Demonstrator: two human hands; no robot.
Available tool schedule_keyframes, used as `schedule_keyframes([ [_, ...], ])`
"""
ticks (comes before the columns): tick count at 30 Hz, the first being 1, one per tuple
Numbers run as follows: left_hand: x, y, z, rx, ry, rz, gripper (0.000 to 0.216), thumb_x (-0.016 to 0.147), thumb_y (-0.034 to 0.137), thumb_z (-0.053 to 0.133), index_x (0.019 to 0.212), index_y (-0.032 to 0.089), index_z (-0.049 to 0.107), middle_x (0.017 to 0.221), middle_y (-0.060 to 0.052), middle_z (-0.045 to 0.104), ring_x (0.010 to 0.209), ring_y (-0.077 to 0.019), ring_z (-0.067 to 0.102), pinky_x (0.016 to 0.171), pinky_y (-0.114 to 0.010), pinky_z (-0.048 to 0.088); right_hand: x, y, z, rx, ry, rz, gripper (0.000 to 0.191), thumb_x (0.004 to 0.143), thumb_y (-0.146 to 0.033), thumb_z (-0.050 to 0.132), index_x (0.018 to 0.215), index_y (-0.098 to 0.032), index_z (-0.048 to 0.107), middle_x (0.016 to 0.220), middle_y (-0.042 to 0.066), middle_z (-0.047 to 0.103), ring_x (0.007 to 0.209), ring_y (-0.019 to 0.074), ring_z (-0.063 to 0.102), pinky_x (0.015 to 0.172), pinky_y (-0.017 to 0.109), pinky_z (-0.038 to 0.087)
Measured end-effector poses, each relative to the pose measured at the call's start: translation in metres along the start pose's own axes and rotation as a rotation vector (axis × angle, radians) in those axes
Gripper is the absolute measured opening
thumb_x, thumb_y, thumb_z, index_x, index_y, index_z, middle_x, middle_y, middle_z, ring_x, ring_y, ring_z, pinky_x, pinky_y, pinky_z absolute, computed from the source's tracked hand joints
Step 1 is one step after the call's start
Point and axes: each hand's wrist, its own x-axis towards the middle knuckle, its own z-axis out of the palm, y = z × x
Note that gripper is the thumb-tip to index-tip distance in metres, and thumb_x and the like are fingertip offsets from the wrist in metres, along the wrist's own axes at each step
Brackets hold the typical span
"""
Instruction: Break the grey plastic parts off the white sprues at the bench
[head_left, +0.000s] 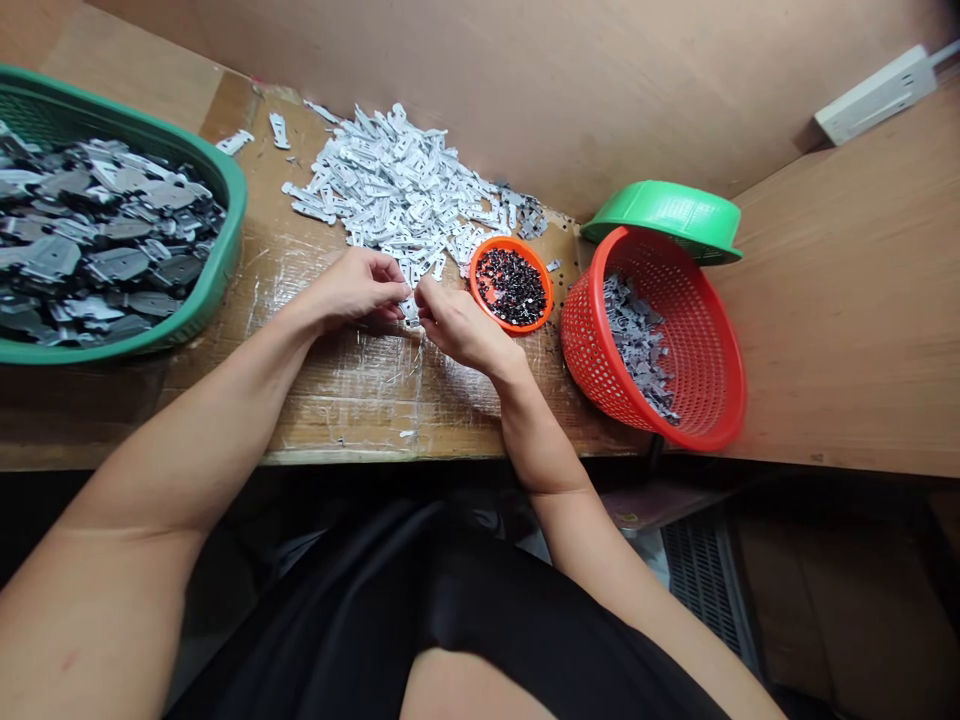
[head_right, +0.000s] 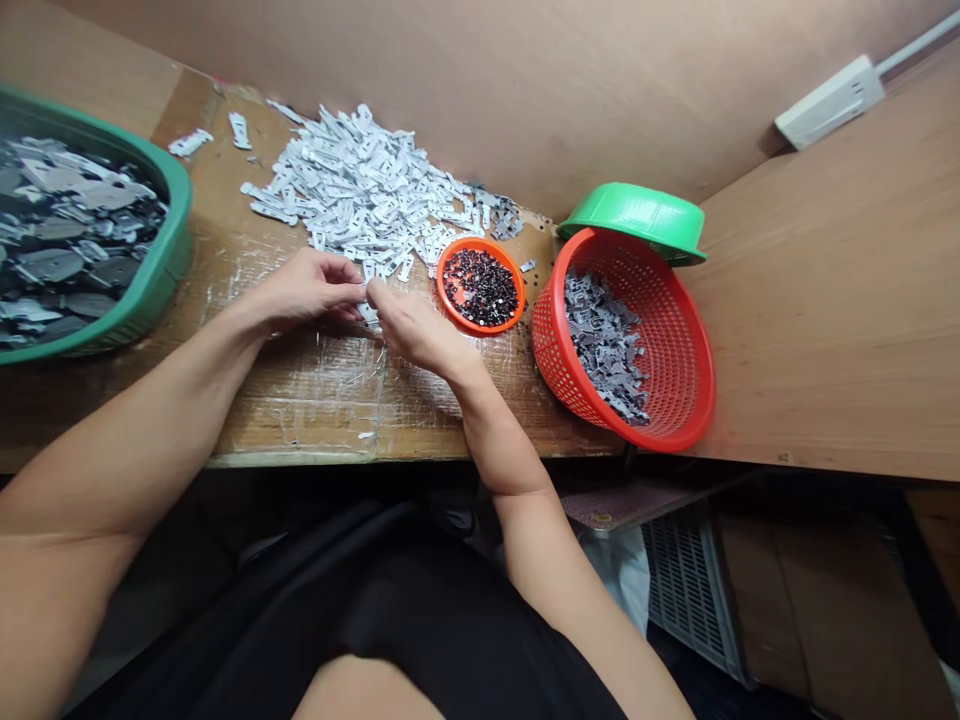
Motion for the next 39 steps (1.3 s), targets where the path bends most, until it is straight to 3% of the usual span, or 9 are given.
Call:
schedule_keyframes([
  [6,-0.008,0.016,0.0,-0.054,-0.052,-0.118,0.021,0.084,0.018,0.092,0.077,0.019,0.073,0.072,-0.005,0.073,0.075,-0.0227,0.08,0.074,-0.034,0.067,-0.001,-0.003,-0.006,0.022,-0.046,0.035,0.029,0.102,-0.02,0.064,0.128,-0.032,0.065,0.119,0.015,0.079,0.109,0.0371,0.071,0.104,0.053,0.055],
  [11,-0.01,0.02,0.0,-0.094,-0.053,-0.151,0.023,0.084,0.014,0.092,0.075,0.019,0.071,0.071,-0.003,0.073,0.07,-0.0184,0.078,0.081,-0.035,0.069,0.0,0.001,-0.003,-0.028,-0.034,-0.009,0.026,0.105,-0.014,0.06,0.125,-0.03,0.065,0.121,0.014,0.079,0.106,0.033,0.07,0.101,0.047,0.055],
  [16,-0.01,0.022,-0.001,-0.094,-0.019,-0.177,0.02,0.085,0.015,0.09,0.078,0.02,0.072,0.073,-0.004,0.074,0.074,-0.0207,0.08,0.082,-0.037,0.069,0.001,0.005,0.005,-0.119,0.003,-0.098,0.025,0.107,-0.009,0.051,0.124,-0.024,0.063,0.118,0.013,0.076,0.1,0.0289,0.067,0.095,0.044,0.055],
  [20,-0.009,0.023,-0.001,-0.093,0.004,-0.192,0.021,0.085,0.014,0.09,0.077,0.019,0.071,0.073,-0.004,0.073,0.075,-0.0214,0.081,0.08,-0.035,0.069,0.0,0.021,-0.001,-0.15,0.093,-0.146,0.022,0.108,-0.01,0.051,0.118,-0.023,0.066,0.117,0.013,0.075,0.105,0.0283,0.067,0.098,0.044,0.055],
  [25,-0.01,0.028,-0.002,-0.097,0.027,-0.223,0.017,0.087,0.014,0.089,0.083,0.018,0.073,0.076,-0.007,0.075,0.081,-0.0249,0.084,0.078,-0.035,0.068,-0.005,0.082,-0.03,-0.224,0.386,0.161,0.022,0.107,-0.014,0.056,0.099,-0.023,0.074,0.102,0.012,0.072,0.098,0.0287,0.066,0.098,0.049,0.054],
  [29,-0.01,0.029,-0.004,-0.128,0.068,-0.213,0.013,0.09,0.013,0.084,0.086,0.017,0.073,0.079,-0.009,0.076,0.079,-0.0232,0.081,0.076,-0.033,0.065,0.004,0.12,-0.039,-0.234,0.341,0.294,0.017,0.099,-0.012,0.066,0.092,-0.023,0.076,0.09,0.009,0.072,0.091,0.0278,0.066,0.096,0.05,0.055],
  [34,-0.007,0.025,-0.007,-0.142,0.084,-0.238,0.017,0.084,0.017,0.09,0.088,0.018,0.073,0.081,-0.011,0.078,0.086,-0.0287,0.085,0.076,-0.034,0.068,0.016,0.124,-0.032,-0.249,0.265,0.294,0.022,0.095,-0.005,0.062,0.085,-0.023,0.07,0.093,0.011,0.077,0.092,0.0264,0.067,0.096,0.046,0.054],
  [39,-0.006,0.024,-0.006,-0.183,0.108,-0.208,0.016,0.085,0.012,0.086,0.081,0.018,0.072,0.073,-0.008,0.074,0.071,-0.0212,0.081,0.063,-0.027,0.064,0.005,0.118,-0.038,-0.167,0.41,0.312,0.017,0.092,-0.007,0.065,0.088,-0.023,0.069,0.087,0.007,0.072,0.085,0.0244,0.063,0.092,0.046,0.053],
])
